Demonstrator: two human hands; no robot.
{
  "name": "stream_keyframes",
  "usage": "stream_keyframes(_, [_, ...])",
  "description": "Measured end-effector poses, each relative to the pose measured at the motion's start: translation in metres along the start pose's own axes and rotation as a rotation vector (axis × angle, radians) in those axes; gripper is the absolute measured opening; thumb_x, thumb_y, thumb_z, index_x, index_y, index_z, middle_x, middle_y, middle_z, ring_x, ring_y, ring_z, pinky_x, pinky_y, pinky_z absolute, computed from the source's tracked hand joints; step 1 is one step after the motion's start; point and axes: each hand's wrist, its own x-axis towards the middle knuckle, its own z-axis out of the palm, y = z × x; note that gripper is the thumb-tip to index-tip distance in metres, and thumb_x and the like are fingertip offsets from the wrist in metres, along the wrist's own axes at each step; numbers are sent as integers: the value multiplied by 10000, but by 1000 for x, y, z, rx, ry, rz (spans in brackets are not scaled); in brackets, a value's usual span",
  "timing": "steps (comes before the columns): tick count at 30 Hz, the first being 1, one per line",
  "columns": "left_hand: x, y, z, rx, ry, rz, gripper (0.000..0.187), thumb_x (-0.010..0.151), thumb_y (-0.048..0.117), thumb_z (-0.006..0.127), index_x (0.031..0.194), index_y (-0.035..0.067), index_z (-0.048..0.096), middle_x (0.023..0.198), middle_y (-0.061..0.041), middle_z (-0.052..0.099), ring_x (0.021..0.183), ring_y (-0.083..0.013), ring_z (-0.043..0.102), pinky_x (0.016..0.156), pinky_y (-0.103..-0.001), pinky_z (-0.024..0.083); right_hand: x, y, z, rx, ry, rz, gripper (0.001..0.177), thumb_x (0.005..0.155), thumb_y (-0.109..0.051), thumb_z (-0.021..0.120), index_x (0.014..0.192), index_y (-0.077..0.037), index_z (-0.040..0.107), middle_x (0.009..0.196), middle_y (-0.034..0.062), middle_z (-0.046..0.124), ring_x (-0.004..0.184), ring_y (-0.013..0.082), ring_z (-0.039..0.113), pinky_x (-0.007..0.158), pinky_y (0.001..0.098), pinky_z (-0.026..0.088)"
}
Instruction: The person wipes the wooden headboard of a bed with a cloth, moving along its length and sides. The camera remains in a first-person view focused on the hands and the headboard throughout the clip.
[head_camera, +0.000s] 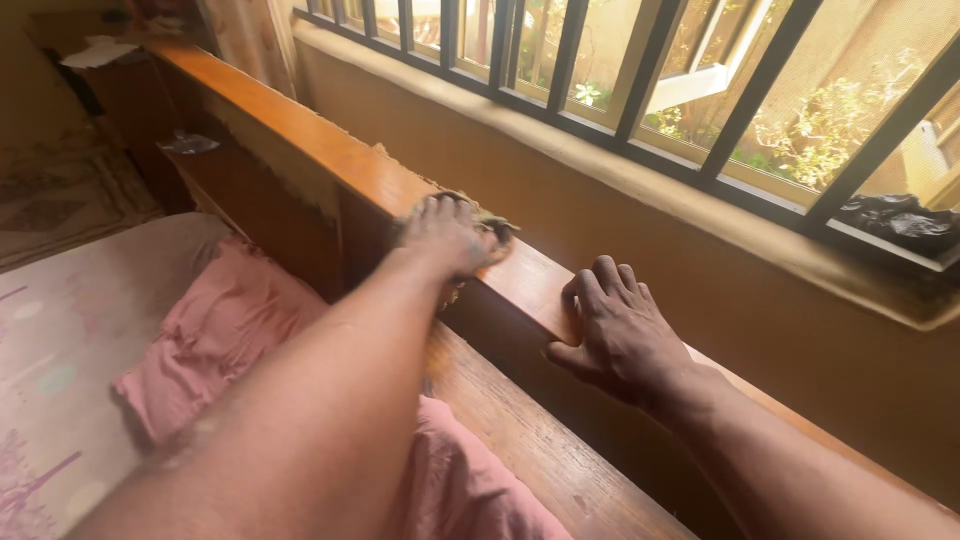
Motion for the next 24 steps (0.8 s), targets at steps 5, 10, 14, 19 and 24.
stream_keyframes(5, [10, -2, -12, -11, -46, -109, 792, 989, 548, 273, 1611, 59, 238, 1672, -209, 216, 1578, -390, 115, 1286, -494, 104, 0, -2, -2, 46, 36, -39, 594, 735, -552, 730, 1162, -178, 555, 1135, 57, 440, 1184, 287, 484, 948, 396, 469])
stream_keyframes(10, [-22, 20, -36, 12, -105, -155, 755, 1026, 480, 227, 1630, 31, 158, 1693, -237, 141, 1574, -443, 54, 1289, -517, 42, 1, -5, -10, 73, -21, -112, 712, 755, -516, 706, 1379, -229, 519, 1405, 46, 466, 1353, 292, 476, 991, 428, 472])
stream_keyframes(14, [-25, 32, -23, -38, -121, -130, 805, 1003, 525, 265, 1635, 38, 161, 1691, -264, 116, 1569, -471, 19, 1274, -558, 21, 2, -1, -2, 82, 4, -144, 802, 738, -488, 739, 1445, -213, 481, 1425, 47, 459, 1348, 314, 485, 969, 469, 501])
stream_keyframes(19, [-37, 53, -16, -32, -142, -24, 831, 1003, 541, 255, 1612, -13, 146, 1658, -319, 113, 1550, -515, 20, 1270, -585, 25, 2, -2, 0, 128, 35, -91, 792, 728, -493, 740, 1447, -258, 504, 1406, 21, 494, 1339, 261, 506, 985, 422, 479])
stream_keyframes(24, [-58, 67, -16, -57, -156, 30, 838, 1002, 559, 233, 1612, -8, 144, 1669, -302, 108, 1557, -499, 1, 1276, -562, 18, 0, -5, -6, 112, 27, -94, 790, 743, -525, 719, 1451, -242, 510, 1407, 10, 493, 1316, 256, 508, 954, 418, 480])
